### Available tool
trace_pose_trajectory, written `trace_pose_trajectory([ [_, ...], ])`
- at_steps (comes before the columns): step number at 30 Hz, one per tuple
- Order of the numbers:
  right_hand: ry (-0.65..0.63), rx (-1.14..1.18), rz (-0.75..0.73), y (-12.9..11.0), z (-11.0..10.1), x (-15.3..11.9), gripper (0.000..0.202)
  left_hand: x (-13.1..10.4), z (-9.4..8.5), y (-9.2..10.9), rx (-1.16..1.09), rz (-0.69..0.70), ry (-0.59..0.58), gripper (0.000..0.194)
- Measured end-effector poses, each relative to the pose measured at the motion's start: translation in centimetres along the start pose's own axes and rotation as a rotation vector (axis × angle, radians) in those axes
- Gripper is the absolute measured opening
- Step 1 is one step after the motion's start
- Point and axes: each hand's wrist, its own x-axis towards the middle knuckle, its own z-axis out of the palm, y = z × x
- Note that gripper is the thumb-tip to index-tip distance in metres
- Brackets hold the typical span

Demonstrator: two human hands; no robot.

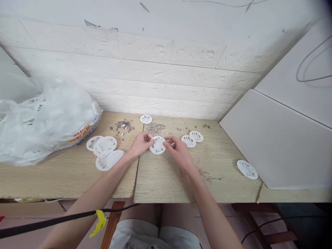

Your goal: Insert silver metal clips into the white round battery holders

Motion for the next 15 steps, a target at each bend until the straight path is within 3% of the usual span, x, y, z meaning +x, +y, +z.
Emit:
trace_pose_trajectory([
  [4,0.029,0.105,0.045,-0.2,0.3,-1.2,0.025,-0.2,0.3,0.3,-0.140,0.000,-0.064,0.025],
  [7,0.115,0.117,0.100,0.7,-1.9,-1.6,0.024,-0.6,0.3,0.9,-0.215,-0.015,-0.199,0.029],
  [9,0.277,0.058,0.200,2.3,-5.1,-2.2,0.028,-0.8,0.3,1.2,-0.241,-0.027,-0.255,0.034],
  [13,0.638,-0.189,0.425,7.2,-13.7,-4.5,0.032,-0.8,0.6,0.8,-0.205,-0.042,-0.304,0.037],
  [15,0.704,-0.385,0.533,10.1,-17.6,-6.0,0.031,-0.6,0.8,0.4,-0.163,-0.055,-0.339,0.034],
])
